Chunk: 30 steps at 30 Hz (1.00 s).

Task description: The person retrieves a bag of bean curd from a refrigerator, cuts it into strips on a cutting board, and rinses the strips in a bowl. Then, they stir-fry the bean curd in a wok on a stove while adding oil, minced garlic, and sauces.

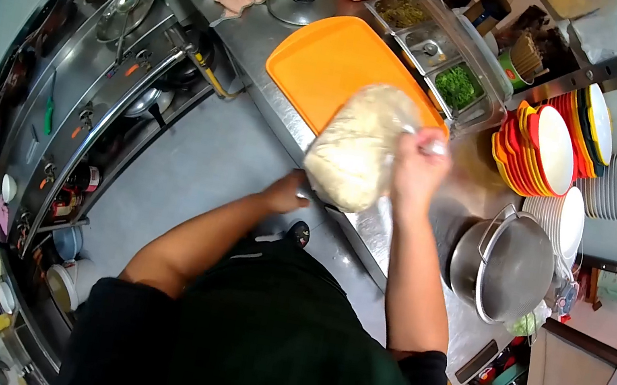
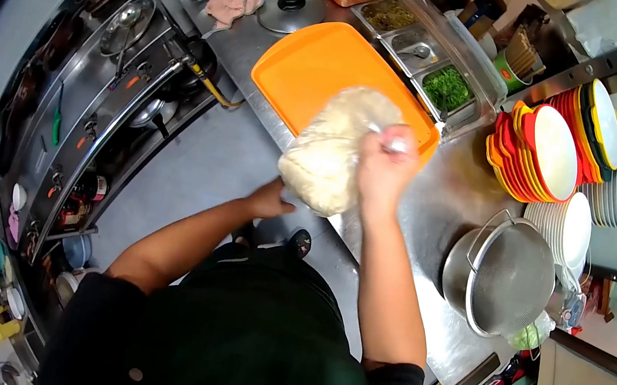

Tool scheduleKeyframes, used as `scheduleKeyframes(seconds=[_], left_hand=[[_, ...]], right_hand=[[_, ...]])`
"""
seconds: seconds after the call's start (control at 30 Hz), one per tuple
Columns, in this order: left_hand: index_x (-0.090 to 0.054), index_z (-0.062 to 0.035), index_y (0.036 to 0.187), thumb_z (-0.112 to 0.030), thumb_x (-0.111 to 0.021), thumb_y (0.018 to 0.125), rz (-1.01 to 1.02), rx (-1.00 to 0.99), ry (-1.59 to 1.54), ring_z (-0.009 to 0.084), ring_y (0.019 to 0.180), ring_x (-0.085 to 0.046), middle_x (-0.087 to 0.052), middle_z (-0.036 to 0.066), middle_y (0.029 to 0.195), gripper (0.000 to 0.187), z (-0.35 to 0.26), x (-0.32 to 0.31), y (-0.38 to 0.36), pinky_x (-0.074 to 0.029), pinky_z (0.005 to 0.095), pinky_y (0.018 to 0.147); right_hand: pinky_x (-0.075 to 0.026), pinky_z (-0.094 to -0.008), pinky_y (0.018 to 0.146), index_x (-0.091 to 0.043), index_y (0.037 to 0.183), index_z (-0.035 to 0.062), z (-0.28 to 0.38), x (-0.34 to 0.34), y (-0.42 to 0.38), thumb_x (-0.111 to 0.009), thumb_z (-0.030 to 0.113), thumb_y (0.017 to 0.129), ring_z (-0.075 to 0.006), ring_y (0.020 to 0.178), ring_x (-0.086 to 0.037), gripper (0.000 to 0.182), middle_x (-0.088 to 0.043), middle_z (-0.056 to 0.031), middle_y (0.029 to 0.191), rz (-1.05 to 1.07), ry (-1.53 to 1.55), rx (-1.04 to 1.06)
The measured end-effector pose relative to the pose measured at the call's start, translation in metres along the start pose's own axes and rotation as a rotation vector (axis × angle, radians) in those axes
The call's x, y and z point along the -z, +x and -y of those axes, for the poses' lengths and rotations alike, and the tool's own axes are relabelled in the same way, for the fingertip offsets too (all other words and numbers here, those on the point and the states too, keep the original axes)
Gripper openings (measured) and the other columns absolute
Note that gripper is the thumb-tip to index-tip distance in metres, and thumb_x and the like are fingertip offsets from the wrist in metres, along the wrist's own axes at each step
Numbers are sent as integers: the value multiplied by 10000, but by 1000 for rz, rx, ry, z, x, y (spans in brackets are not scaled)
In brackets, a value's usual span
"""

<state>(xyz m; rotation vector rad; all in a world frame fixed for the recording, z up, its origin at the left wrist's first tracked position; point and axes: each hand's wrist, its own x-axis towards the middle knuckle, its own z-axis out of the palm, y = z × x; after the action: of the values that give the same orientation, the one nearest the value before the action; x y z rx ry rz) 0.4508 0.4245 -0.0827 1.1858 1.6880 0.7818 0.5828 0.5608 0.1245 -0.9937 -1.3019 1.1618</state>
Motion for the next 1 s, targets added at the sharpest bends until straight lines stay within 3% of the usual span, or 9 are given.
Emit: scheduleKeyframes(seconds=[0.1, 0.27, 0.5, 0.53, 0.6, 0.63, 0.73, 0.93, 1.0], left_hand=[[-447, -14, 1146, -185, -712, 628, 134, -15, -265, 293, 1029, -489, -451, 175, 1167, 607, -27, -31, 8, -387, 342, 887], [-532, -58, 1058, -190, -730, 610, 318, -47, -323, 225, 968, -537, -580, 128, 1000, 507, 28, -86, 42, -406, 304, 853], [-493, -36, 1039, -360, -527, 785, 60, -67, 51, 328, 985, -509, -532, 188, 1041, 413, -9, -82, 16, -407, 375, 834], [-447, -36, 1025, -358, -538, 785, -5, -115, -88, 332, 946, -523, -533, 177, 1011, 413, -15, -63, -8, -415, 396, 792], [-423, -43, 1070, -357, -541, 784, 173, -19, -233, 329, 1017, -481, -506, 168, 1085, 441, 11, -35, -60, -397, 395, 830], [-428, -44, 1048, -347, -548, 781, 146, 11, -200, 326, 996, -490, -516, 164, 1053, 421, 25, -17, -92, -400, 394, 815], [-467, -45, 961, -290, -566, 767, -139, 65, -59, 325, 924, -512, -538, 171, 957, 327, 72, 34, -177, -409, 408, 773], [-553, -45, 742, -238, -515, 804, -884, 381, 264, 356, 698, -494, -560, 154, 703, 206, 149, 110, -245, -380, 462, 599], [-581, -54, 705, -237, -510, 811, -900, 453, 347, 351, 672, -499, -567, 144, 671, 223, 150, 144, -254, -381, 455, 597]], right_hand=[[-292, -179, 496, -408, 675, 90, 58, 28, -15, -509, 11, 740, -42, 559, -359, 144, -406, 41, 635, 8, -93, 126], [-306, -193, 555, -385, 714, 90, 117, 70, -67, -553, 89, 745, -67, 608, -370, 170, -386, 15, 670, -4, -400, 393], [-312, -216, 550, -316, 684, 102, 109, 113, -156, -614, 305, 713, -80, 606, -338, 362, -331, 14, 662, -244, -632, 45], [-315, -208, 542, -325, 675, 102, 92, 139, -171, -587, 287, 741, -86, 611, -353, 327, -350, 8, 667, -204, -953, 90], [-362, -223, 526, -333, 650, 88, 71, 125, -198, -518, 194, 788, -96, 586, -362, 254, -358, -8, 669, -172, -762, -264], [-390, -238, 532, -335, 641, 78, 65, 116, -210, -478, 175, 819, -100, 585, -370, 247, -359, -3, 649, 189, -804, -98], [-422, -253, 616, -366, 682, 63, 8, 105, -241, -534, 210, 788, -96, 637, -378, 247, -386, -18, 713, 430, -724, -313], [-308, -214, 493, -365, 604, 111, -133, 28, -260, -513, -29, 656, -57, 554, -348, 209, -359, 55, 597, 521, -515, -667], [-316, -214, 511, -374, 637, 99, -200, 6, -252, -504, -27, 676, -59, 586, -351, 185, -362, 49, 627, 603, -403, -720]])
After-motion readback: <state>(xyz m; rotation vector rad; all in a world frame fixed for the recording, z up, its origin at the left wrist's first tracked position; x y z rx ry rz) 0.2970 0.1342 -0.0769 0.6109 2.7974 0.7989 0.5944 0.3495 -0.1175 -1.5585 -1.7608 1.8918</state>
